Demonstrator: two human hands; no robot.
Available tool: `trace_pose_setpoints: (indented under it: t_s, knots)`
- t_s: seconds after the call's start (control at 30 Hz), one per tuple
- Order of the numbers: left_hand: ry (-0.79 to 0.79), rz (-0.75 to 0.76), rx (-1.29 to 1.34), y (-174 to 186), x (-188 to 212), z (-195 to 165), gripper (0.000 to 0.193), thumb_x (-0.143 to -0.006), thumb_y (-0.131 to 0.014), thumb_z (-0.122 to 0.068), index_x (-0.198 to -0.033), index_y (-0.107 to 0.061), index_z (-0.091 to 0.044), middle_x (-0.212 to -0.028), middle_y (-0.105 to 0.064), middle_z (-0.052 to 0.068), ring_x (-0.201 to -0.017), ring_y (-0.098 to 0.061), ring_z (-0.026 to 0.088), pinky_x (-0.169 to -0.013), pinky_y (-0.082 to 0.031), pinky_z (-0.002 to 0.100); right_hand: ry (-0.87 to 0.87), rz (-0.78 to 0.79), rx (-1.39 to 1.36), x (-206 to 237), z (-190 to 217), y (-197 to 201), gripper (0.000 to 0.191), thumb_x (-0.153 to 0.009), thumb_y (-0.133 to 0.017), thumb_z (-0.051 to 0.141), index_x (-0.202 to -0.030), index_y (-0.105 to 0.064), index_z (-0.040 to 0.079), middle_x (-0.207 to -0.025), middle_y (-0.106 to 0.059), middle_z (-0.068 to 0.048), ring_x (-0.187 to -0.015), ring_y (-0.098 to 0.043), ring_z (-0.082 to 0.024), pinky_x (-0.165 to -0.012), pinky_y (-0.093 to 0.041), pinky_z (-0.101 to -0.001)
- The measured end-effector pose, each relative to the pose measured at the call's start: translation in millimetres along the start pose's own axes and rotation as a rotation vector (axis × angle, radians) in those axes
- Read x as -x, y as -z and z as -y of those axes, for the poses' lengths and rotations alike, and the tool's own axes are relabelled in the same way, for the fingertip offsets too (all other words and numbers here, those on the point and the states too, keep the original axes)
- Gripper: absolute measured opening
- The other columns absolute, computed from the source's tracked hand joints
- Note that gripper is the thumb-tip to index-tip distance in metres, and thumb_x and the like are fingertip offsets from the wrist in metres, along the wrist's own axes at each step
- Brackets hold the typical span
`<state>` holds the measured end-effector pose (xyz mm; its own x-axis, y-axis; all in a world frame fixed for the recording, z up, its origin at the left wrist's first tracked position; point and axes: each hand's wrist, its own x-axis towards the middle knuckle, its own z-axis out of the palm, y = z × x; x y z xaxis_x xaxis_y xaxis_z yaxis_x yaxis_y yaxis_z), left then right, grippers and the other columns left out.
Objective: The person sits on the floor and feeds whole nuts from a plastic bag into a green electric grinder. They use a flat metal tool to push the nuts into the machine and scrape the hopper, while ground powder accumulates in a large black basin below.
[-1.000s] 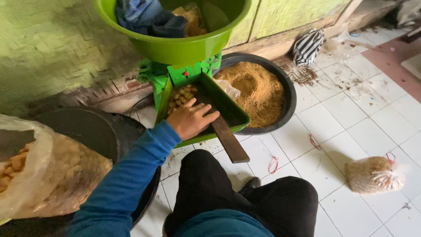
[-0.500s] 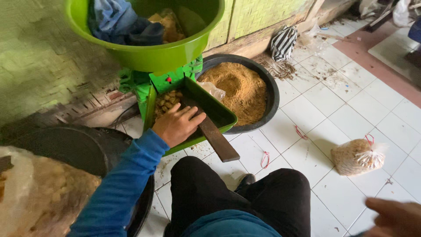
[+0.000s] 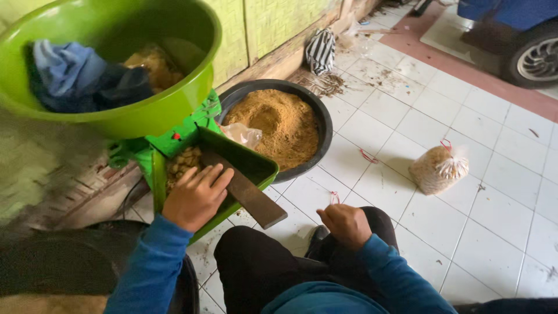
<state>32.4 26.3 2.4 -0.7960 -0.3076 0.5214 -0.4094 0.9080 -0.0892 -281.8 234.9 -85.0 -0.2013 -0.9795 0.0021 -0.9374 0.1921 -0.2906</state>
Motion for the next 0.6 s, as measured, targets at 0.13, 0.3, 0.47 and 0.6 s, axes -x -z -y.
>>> trace_pose_setpoints:
  t_s: [0.13,0.3,0.47,0.6]
  knots:
    - [-0.002,0.034,-0.011,-0.7,-4.6,-0.3,0.047,-0.084,-0.071,-0.019,-0.129,-0.063,-0.008,-0.126,-0.069,0.018,-0.113,-0.068,0.033,-0.096,-0.051,0.05,0.331,0.098,0.308,45.3,-70.8,-47.4,0.048,-0.086,-0.062,0.04,-0.131,-0.066,0.024,-0.149,-0.051,-0.018,-0.137,-0.047,-0.044,-0.107,-0.04,-0.0619]
    - [0.007,0.058,-0.017,-5.4,-5.7,-1.7,0.047,-0.082,-0.072,-0.018,-0.128,-0.063,-0.009,-0.126,-0.069,0.017,-0.115,-0.068,0.032,-0.097,-0.051,0.05,-0.487,0.066,0.041,79.2,-132.4,-56.8,0.071,-0.092,-0.057,0.053,-0.157,-0.048,0.025,-0.159,-0.027,-0.022,-0.14,-0.033,-0.048,-0.111,-0.033,-0.0584]
    - [0.008,0.001,-0.019,-3.3,-8.1,-4.4,0.045,-0.083,-0.071,-0.019,-0.127,-0.064,-0.009,-0.125,-0.07,0.016,-0.112,-0.068,0.032,-0.095,-0.052,0.05,-0.597,0.353,-0.188,77.4,-112.6,-43.0,0.072,-0.091,-0.063,0.042,-0.156,-0.045,0.018,-0.142,-0.049,-0.023,-0.118,-0.06,-0.038,-0.098,-0.05,-0.0457]
    - [0.009,-0.034,-0.033,7.1,-9.7,-7.4,0.041,-0.089,-0.07,-0.017,-0.128,-0.063,-0.008,-0.125,-0.069,0.018,-0.112,-0.069,0.034,-0.094,-0.054,0.048,-0.249,0.066,-0.637,57.0,-27.0,8.0,0.075,-0.083,-0.075,0.028,-0.153,-0.048,0.015,-0.124,-0.075,-0.014,-0.101,-0.079,-0.023,-0.088,-0.062,-0.0346]
